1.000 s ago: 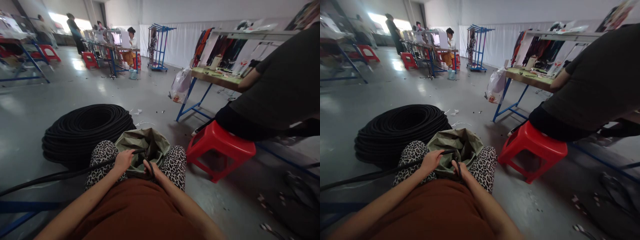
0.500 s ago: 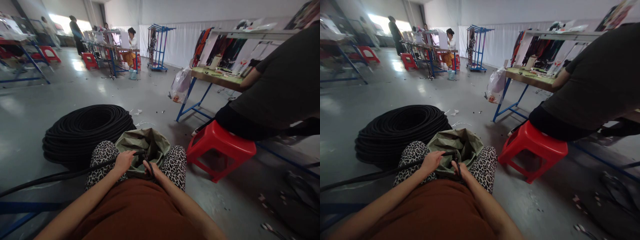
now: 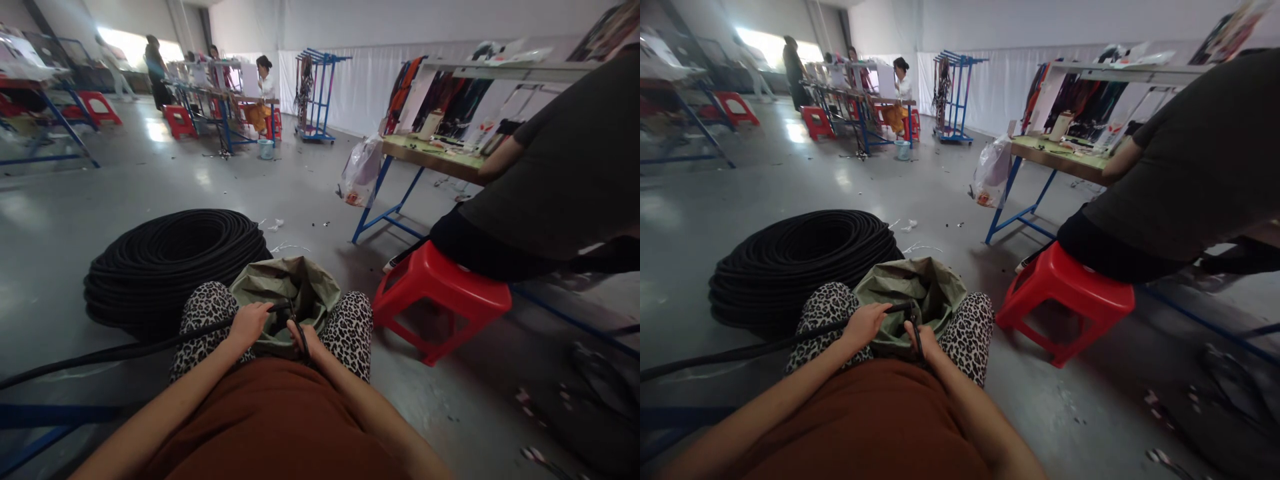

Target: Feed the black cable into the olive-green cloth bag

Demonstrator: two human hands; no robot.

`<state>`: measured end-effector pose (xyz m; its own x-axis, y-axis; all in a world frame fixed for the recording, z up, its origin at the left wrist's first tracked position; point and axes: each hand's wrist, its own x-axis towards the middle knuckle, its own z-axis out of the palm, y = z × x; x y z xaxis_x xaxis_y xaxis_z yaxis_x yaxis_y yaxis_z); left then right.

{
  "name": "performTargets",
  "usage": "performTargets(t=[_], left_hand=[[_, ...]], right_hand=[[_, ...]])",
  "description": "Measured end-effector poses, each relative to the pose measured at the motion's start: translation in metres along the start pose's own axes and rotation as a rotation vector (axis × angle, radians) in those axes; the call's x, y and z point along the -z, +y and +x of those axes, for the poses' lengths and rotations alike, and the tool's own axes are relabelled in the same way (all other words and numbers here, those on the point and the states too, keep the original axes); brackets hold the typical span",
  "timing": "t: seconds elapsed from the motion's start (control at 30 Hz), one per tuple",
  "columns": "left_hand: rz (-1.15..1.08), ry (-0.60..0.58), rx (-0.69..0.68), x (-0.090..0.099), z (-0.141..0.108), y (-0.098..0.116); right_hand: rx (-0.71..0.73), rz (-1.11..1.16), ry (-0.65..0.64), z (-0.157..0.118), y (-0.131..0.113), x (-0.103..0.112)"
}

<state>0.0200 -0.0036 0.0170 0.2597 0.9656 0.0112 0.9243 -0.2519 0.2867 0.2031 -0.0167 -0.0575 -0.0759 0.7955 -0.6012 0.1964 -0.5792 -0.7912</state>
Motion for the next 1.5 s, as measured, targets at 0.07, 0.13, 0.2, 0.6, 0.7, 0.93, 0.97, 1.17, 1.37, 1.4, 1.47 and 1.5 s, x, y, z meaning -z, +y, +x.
performTargets(t=[0.07,0.13,0.2,0.6,0.7,0.93,0.97,1.17,1.37,1.4,1.47,1.5], left_hand=[[0.018,-0.009,0.01,0.0,0.001,0.0],[0.029,-0.011,0.02,-0.001,0.002,0.0],[0.032,-0.008,0.029,-0.003,0.003,0.0],[0.051,0.004,0.057,0.003,0.012,-0.001],[0.067,0.011,0.059,0.006,0.014,-0.001],[0.022,0.063,0.063,0.006,0.013,-0.001],[0.011,0.076,0.071,0.006,0.012,-0.001],[-0.017,0.093,0.138,0.007,0.01,-0.001],[-0.046,0.105,0.131,0.006,0.007,0.002],[-0.052,0.104,0.127,0.005,0.007,0.002],[-0.056,0.104,0.123,0.004,0.006,0.002],[-0.055,0.104,0.12,0.003,0.006,0.002]], right_hand=[[0.021,-0.039,0.018,0.0,0.0,0.001],[0.053,-0.073,0.033,0.0,0.001,0.001],[0.08,-0.102,0.044,0.0,0.002,0.002],[0.114,-0.199,0.032,-0.002,0.004,0.003],[0.049,-0.167,0.01,0.001,0.007,0.002],[-0.071,-0.01,0.068,0.002,0.001,0.002],[-0.078,0.027,0.06,0.002,0.0,0.002],[-0.005,0.114,-0.043,0.003,0.002,0.0],[0.072,0.073,-0.076,0.006,0.009,-0.001],[0.065,0.074,-0.078,0.006,0.009,0.0],[0.063,0.077,-0.081,0.005,0.008,0.0],[0.071,0.076,-0.088,0.005,0.007,0.0]])
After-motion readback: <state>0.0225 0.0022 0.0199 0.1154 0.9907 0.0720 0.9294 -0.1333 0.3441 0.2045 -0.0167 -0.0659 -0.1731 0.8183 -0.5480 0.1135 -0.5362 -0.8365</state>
